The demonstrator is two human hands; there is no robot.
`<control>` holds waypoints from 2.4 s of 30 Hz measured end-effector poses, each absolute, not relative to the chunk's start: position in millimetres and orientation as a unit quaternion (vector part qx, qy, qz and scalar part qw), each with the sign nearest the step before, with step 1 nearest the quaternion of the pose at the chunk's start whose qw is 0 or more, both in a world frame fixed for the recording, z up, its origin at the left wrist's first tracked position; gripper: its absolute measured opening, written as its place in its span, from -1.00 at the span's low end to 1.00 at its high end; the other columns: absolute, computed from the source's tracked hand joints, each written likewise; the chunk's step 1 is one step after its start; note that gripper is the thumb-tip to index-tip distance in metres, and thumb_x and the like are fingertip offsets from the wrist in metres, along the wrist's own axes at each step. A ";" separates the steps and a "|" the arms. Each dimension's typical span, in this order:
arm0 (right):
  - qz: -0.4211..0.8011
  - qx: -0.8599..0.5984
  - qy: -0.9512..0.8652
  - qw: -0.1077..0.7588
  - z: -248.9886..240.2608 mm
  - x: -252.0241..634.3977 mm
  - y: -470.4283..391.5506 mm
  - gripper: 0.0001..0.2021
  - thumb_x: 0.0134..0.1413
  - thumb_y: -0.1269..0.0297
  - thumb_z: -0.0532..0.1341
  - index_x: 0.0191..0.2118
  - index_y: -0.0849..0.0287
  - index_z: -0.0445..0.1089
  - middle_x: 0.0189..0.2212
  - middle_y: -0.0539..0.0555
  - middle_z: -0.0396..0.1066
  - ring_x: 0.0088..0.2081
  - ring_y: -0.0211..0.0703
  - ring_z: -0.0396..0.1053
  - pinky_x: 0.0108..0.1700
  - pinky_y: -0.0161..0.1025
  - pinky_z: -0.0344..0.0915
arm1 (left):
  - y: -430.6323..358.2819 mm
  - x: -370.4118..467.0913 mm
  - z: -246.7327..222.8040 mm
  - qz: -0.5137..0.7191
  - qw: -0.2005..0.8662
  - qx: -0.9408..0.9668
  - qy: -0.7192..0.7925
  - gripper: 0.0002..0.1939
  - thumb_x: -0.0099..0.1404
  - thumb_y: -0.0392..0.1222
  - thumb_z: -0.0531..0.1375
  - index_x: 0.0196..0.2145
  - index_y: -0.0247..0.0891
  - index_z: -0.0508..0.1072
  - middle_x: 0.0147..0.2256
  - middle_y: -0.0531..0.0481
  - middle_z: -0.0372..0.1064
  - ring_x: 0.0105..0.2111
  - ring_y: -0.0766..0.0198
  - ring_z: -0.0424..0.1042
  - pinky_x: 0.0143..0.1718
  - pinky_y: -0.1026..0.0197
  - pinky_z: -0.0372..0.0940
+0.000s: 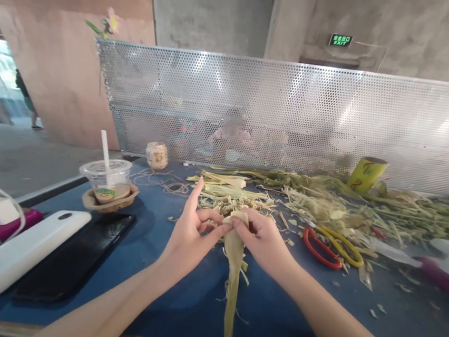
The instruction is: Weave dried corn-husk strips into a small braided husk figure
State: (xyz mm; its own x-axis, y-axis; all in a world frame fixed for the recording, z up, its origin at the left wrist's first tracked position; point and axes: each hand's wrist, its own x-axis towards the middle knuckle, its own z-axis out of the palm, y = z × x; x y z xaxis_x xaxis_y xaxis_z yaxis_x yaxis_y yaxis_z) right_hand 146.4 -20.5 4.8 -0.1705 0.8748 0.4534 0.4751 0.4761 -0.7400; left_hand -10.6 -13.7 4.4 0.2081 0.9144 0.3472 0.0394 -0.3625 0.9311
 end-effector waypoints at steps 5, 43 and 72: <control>0.366 -0.449 -0.647 0.496 1.6 139.2 -19.6 -0.77 0.00 0.20 0.07 -0.58 0.16 0.10 -0.66 -0.12 0.02 -0.60 -0.37 0.02 -0.55 -0.39 -0.01 | -11.2 -8.4 -5.0 0.531 0.187 0.764 0.316 -0.13 0.24 -0.31 0.13 0.29 -0.17 -0.38 -0.54 0.17 0.28 -0.47 0.35 0.35 -0.27 0.22 0.33; 0.174 -0.482 -0.649 0.562 -1.4 143.5 -13.5 -0.78 0.13 0.19 -0.01 -0.49 0.14 0.14 -0.61 -0.09 0.14 -0.54 -0.30 0.10 -0.47 -0.37 0.07 | -22.5 -6.6 -5.6 0.497 0.101 0.797 0.326 0.10 0.16 -0.11 0.23 0.25 -0.20 -0.62 -0.31 -0.06 0.47 -0.37 0.22 0.43 -0.30 0.13 0.36; 0.074 -0.596 -0.433 0.672 5.0 226.8 37.5 -0.67 0.04 0.06 0.05 -0.60 0.12 0.02 -0.68 -0.11 0.01 -0.59 -0.31 0.00 -0.53 -0.33 -0.01 | -61.4 -20.0 6.8 0.527 0.421 0.720 0.165 -0.17 0.22 -0.24 0.18 0.28 0.01 -0.22 -0.63 0.16 0.12 -0.53 0.33 0.27 -0.49 0.28 0.33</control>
State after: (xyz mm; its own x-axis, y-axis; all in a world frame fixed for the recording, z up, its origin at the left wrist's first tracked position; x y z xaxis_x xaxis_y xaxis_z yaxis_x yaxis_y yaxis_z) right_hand 226.8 37.5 5.0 0.6150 0.6146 0.4940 0.4167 0.2785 -0.8653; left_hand -20.0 -61.4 6.8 0.3900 0.6816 0.6192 -0.2058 -0.5909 0.7800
